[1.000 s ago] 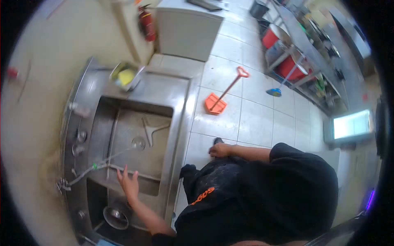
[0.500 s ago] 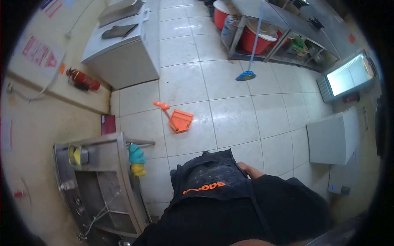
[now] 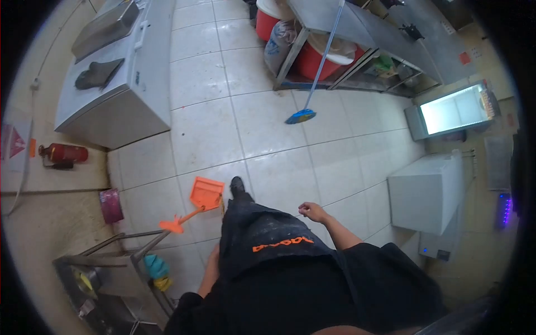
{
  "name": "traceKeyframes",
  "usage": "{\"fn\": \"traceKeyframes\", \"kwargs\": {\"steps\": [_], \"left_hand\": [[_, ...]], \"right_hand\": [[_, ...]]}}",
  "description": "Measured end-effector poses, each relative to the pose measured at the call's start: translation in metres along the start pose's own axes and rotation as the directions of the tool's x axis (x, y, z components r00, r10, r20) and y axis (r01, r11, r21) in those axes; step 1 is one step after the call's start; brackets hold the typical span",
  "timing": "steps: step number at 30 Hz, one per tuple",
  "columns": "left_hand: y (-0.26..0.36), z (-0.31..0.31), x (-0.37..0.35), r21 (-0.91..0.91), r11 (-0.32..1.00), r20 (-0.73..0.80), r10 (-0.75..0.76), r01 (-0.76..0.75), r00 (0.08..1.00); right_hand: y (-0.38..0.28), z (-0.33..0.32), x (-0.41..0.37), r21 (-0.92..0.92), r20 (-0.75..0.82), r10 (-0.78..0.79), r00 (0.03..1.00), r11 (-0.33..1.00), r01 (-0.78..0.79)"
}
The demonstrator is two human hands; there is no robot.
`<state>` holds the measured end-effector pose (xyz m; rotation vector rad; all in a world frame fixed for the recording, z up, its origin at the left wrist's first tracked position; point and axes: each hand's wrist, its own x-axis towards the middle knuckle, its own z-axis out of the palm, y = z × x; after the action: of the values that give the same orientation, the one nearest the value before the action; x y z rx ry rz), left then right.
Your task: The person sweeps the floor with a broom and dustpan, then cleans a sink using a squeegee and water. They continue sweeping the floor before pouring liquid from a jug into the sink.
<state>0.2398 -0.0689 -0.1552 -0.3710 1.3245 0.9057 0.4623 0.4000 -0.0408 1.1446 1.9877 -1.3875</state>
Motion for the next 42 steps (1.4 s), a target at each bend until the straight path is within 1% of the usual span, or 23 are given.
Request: {"fn": "traceKeyframes", "kwargs": {"steps": [3,5,7,8,10,13,14,16,18,19,20,21,23,25,27,29,32,34,35,36,37,38,42], "left_hand": [[0.125,0.028,0.065,-0.086,0.993,-0.006,0.078,-0.078,0.997],[0.202,0.039,0.101,-0.087,0.966,-0.201,0.223,-0.244,0.954],[0.264,0.037,0.137,0.121,0.901,-0.507,0.418,-0.417,0.754],[0.304,0.04,0.136,0.012,0.873,-0.399,0.452,-0.488,0.798],[0.394,0.064,0.099,-0.069,0.843,-0.295,0.494,-0.534,0.818],[0.489,0.121,0.048,-0.024,0.831,-0.411,0.498,-0.556,0.763],[0.495,0.136,0.045,-0.006,0.81,-0.497,0.506,-0.586,0.704],[0.487,0.157,0.053,-0.008,0.814,-0.579,0.47,-0.581,0.667],[0.472,0.185,0.062,0.015,0.824,-0.636,0.446,-0.567,0.63],[0.449,0.205,0.069,-0.017,0.874,-0.673,0.348,-0.485,0.652],[0.427,0.228,0.072,-0.057,0.915,-0.702,0.247,-0.399,0.667],[0.407,0.253,0.074,-0.06,0.943,-0.669,0.206,-0.328,0.714],[0.373,0.312,0.071,-0.095,0.975,-0.609,0.104,-0.203,0.787],[0.346,0.373,0.064,-0.196,0.975,-0.564,-0.022,-0.107,0.826],[0.321,0.425,0.056,-0.295,0.953,-0.554,-0.114,-0.066,0.824],[0.299,0.462,0.048,-0.328,0.941,-0.563,-0.123,-0.085,0.817],[0.284,0.489,0.049,-0.389,0.921,-0.501,-0.225,0.014,0.836],[0.301,0.487,0.05,-0.286,0.956,-0.517,-0.213,0.067,0.829],[0.298,0.483,0.059,-0.419,0.907,-0.552,-0.227,-0.032,0.802],[0.297,0.482,0.07,-0.54,0.83,-0.582,-0.248,-0.141,0.774],[0.311,0.48,0.075,-0.519,0.831,-0.63,-0.214,-0.2,0.747],[0.338,0.475,0.076,-0.494,0.829,-0.677,-0.178,-0.262,0.714],[0.407,0.46,0.081,-0.408,0.819,-0.7,0.002,-0.403,0.714]], "right_hand": [[-0.032,-0.108,0.04,-0.028,-0.174,-0.116,0.978,0.993,0.113],[-0.046,-0.182,0.063,-0.009,-0.328,-0.176,0.928,0.983,0.184],[-0.088,-0.265,0.076,0.123,-0.436,-0.108,0.893,0.976,0.178],[-0.112,-0.309,0.083,0.206,-0.474,-0.056,0.879,0.963,0.173],[-0.14,-0.391,0.119,0.029,-0.597,-0.217,0.772,0.956,0.291],[-0.205,-0.508,0.182,-0.274,-0.544,-0.42,0.727,0.907,0.32],[-0.233,-0.541,0.208,-0.398,-0.493,-0.472,0.731,0.869,0.293],[-0.263,-0.605,0.283,-0.809,-0.283,-0.784,0.552,0.504,0.301],[-0.308,-0.657,0.341,-0.89,-0.148,-0.705,0.694,0.401,0.218],[-0.312,-0.686,0.385,-0.949,-0.102,-0.742,0.662,0.272,0.158],[-0.311,-0.714,0.422,-0.987,-0.052,-0.773,0.633,0.138,0.087],[-0.321,-0.738,0.44,-0.986,-0.031,-0.777,0.629,0.129,0.11],[-0.349,-0.776,0.472,-0.982,-0.025,-0.731,0.682,-0.111,-0.154],[-0.346,-0.822,0.526,-0.919,0.035,-0.729,0.684,-0.293,-0.265],[-0.358,-0.844,0.541,-0.856,-0.022,-0.509,0.86,-0.435,-0.28],[-0.369,-0.855,0.541,-0.823,-0.063,-0.333,0.941,-0.516,-0.237],[-0.32,-0.904,0.613,-0.817,-0.035,-0.407,0.913,-0.514,-0.26],[-0.311,-0.907,0.605,-0.904,-0.011,-0.198,0.98,-0.416,-0.094],[-0.308,-0.905,0.596,-0.934,0.014,-0.089,0.996,-0.358,-0.019],[-0.301,-0.898,0.592,-0.901,0.148,-0.086,0.985,-0.424,0.098],[-0.291,-0.892,0.584,-0.846,0.278,-0.071,0.958,-0.491,0.21],[-0.312,-0.864,0.548,-0.873,0.235,-0.078,0.969,-0.456,0.175],[-0.401,-0.788,0.454,-0.8,0.414,-0.053,0.908,-0.497,0.336]]}}
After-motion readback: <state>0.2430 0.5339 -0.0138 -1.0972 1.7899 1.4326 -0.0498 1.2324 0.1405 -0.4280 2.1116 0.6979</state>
